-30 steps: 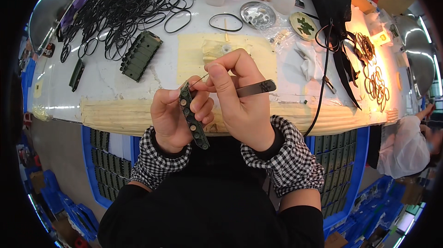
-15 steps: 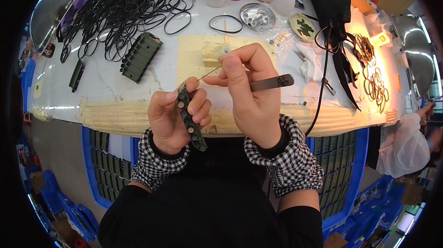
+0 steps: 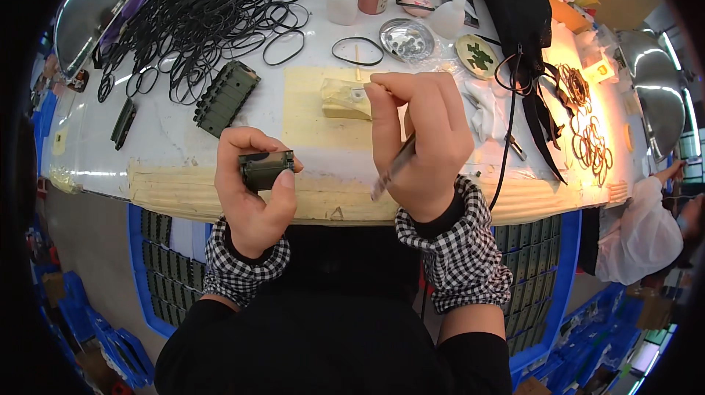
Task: The recorder is assembling small electronic components onto a connector housing using tweezers.
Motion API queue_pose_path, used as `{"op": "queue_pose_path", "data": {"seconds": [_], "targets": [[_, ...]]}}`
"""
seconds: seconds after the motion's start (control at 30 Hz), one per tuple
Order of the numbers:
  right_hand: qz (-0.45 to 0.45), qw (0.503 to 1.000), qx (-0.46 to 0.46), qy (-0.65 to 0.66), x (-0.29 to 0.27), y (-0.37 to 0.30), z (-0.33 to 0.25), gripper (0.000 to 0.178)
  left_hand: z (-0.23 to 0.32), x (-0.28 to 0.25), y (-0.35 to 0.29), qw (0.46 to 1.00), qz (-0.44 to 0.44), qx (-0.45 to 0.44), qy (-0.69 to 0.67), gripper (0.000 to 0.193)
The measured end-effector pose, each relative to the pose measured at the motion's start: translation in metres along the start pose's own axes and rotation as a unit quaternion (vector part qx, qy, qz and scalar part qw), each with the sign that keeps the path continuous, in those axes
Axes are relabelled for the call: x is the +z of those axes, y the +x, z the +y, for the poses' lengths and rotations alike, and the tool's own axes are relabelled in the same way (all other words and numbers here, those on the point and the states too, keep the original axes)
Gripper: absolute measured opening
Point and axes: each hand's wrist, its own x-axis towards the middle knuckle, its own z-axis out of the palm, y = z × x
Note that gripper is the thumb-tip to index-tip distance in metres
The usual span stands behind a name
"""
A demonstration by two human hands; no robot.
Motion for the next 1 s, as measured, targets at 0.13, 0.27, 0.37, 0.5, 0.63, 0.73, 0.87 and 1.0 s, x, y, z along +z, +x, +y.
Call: {"op": "queue_pose_path", "data": {"seconds": [0.13,0.27,0.37,0.5,0.63,0.73,0.87,1.0], "targets": [[-0.027,0.984,0.015,0.175,-0.007,-0.007,-0.016,0.008,-0.003,0.008,-0.001,0.998,0.031,0.033,0.042,0.033],[-0.084,0.959,0.059,0.264,0.0,-0.013,-0.021,0.009,-0.004,0.011,0.001,0.997,0.034,0.043,0.049,0.032],[-0.107,0.956,0.069,0.265,0.003,-0.015,-0.02,0.009,-0.004,0.012,0.0,0.997,0.034,0.044,0.056,0.032],[-0.15,0.948,0.104,0.261,0.002,-0.011,-0.027,0.016,-0.005,0.012,0.0,0.996,0.038,0.047,0.061,0.032],[-0.118,0.952,0.074,0.271,0.006,-0.013,-0.024,0.009,-0.004,0.013,0.001,0.995,0.039,0.055,0.067,0.032],[-0.119,0.955,0.075,0.26,0.006,-0.013,-0.025,0.008,-0.004,0.012,0.001,0.995,0.04,0.059,0.074,0.032],[-0.114,0.962,0.07,0.24,0.007,-0.013,-0.025,0.006,-0.005,0.012,0.001,0.994,0.043,0.061,0.076,0.032],[-0.165,0.958,0.095,0.213,0.001,-0.011,-0.029,0.014,-0.006,0.012,0.0,0.995,0.045,0.056,0.065,0.032]]}}
